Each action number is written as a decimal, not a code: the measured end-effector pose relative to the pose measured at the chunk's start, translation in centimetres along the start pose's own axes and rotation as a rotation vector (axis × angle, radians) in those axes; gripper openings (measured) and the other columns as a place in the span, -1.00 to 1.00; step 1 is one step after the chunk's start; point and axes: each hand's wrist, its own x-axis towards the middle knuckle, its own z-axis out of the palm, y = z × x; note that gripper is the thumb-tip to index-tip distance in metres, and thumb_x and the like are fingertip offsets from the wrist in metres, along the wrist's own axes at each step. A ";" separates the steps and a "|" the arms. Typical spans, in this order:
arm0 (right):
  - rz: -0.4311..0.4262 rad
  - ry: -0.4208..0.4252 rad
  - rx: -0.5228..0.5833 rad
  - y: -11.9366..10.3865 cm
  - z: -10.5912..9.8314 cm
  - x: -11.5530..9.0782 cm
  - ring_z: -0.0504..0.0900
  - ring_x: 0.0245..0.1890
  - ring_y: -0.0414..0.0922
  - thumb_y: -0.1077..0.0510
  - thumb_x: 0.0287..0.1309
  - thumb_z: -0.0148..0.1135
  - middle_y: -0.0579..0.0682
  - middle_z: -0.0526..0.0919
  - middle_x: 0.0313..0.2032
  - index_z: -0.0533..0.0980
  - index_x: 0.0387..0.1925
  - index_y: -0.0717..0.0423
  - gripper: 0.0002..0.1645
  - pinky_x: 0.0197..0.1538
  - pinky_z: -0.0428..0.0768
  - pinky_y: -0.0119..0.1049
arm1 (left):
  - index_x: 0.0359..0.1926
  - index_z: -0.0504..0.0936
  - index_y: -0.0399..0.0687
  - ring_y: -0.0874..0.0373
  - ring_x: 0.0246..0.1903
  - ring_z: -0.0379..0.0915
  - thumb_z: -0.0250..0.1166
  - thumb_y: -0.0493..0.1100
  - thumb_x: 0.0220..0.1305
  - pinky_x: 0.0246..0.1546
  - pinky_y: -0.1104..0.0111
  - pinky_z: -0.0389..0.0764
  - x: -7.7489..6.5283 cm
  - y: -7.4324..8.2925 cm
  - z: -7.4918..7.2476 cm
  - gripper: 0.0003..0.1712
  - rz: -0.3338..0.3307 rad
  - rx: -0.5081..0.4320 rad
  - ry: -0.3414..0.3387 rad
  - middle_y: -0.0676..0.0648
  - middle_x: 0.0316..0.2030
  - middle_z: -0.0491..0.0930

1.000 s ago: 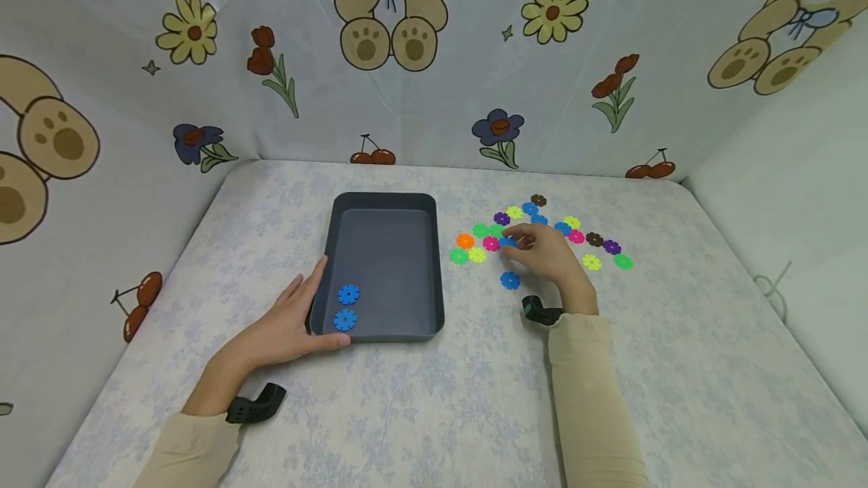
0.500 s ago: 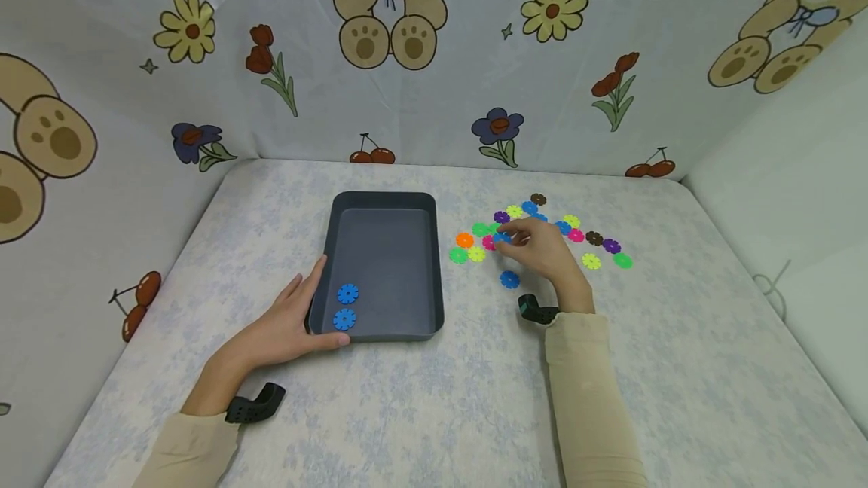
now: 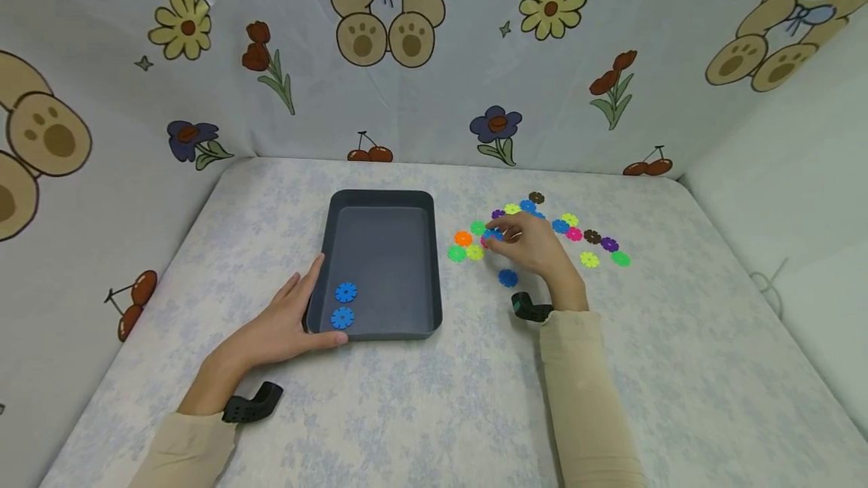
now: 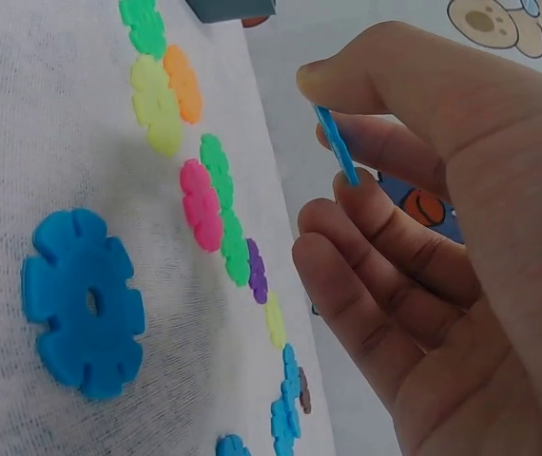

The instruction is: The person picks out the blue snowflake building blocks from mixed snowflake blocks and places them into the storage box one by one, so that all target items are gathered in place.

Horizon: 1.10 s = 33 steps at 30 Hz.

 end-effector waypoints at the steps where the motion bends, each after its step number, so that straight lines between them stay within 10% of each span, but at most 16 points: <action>1: -0.004 0.002 -0.003 -0.2 0.1 0.1 0.68 -0.08 0.07 0.00 0.27 0.43 0.11 0.71 -0.11 0.72 0.05 0.08 -0.62 0.02 0.68 0.04 | 0.63 -0.54 0.37 -0.46 0.57 -0.49 0.48 0.43 0.10 0.33 -0.55 -0.07 -0.1 -0.1 0.0 0.52 -0.004 0.001 0.000 -0.22 0.66 -0.27; 33: -0.205 0.090 0.026 -3.8 0.7 0.1 0.66 -0.22 0.02 0.06 0.21 0.51 0.11 0.70 -0.14 0.72 -0.02 0.14 -0.64 -0.05 0.71 -0.06 | 0.63 -0.54 0.40 -0.45 0.58 -0.48 0.48 0.45 0.08 0.32 -0.56 -0.07 -0.2 -0.1 -0.1 0.53 -0.017 -0.008 -0.007 -0.15 0.66 -0.32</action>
